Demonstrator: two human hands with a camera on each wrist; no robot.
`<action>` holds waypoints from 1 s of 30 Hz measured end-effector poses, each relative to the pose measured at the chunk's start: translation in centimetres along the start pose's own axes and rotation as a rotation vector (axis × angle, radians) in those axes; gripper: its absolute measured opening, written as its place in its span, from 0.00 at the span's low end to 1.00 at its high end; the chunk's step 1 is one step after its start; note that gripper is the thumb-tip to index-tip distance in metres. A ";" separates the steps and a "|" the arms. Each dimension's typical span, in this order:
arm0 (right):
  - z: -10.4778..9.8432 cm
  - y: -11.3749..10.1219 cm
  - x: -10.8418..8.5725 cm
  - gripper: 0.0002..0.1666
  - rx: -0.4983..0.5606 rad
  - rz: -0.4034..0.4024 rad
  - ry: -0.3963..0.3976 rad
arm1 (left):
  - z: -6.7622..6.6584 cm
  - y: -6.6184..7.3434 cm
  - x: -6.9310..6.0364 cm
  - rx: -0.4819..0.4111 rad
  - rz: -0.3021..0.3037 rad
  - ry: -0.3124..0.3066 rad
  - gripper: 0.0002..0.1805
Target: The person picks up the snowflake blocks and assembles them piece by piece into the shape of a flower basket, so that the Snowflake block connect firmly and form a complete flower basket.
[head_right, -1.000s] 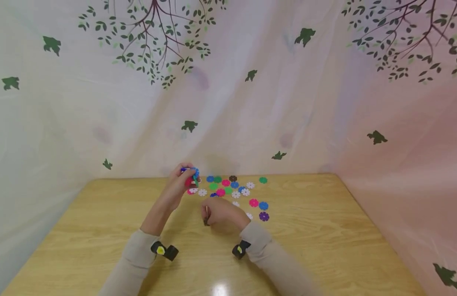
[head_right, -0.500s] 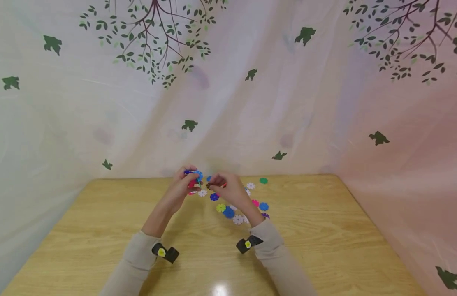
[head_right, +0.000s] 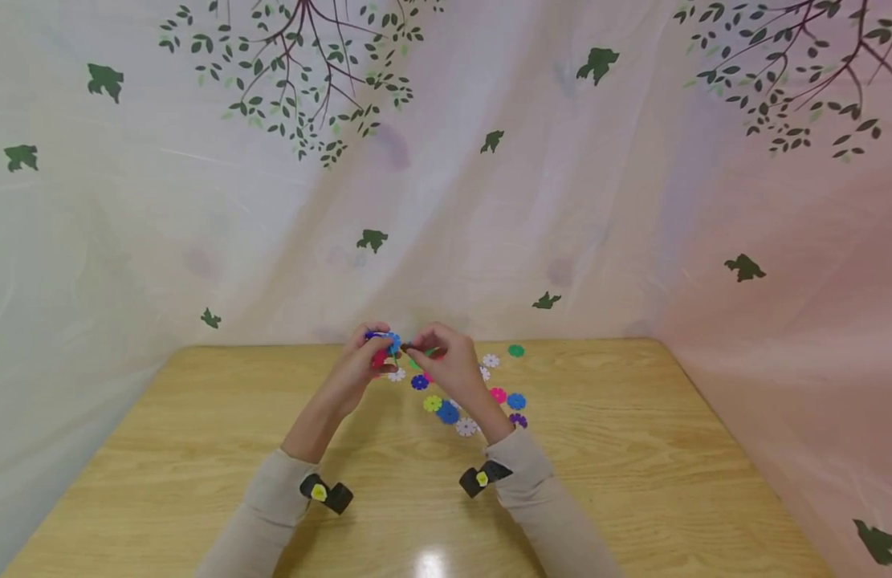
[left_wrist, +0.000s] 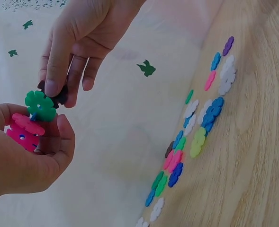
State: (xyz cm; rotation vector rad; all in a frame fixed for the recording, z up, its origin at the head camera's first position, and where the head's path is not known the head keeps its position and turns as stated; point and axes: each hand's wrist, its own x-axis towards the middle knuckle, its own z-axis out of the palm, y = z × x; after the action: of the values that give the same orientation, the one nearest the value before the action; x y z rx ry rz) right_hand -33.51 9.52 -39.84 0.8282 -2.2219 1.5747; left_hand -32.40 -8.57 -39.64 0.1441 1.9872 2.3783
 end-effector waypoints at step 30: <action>0.4 -0.1 0.1 0.03 -0.069 -0.205 0.066 | 0.9 -0.1 -0.2 0.023 0.033 -0.084 0.16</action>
State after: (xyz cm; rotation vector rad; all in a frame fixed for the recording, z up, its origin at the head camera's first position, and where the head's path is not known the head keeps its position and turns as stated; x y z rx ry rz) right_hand -33.50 9.11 -39.82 0.9366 -2.0605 1.4018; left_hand -32.15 -7.66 -39.58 0.2749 1.9900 2.3281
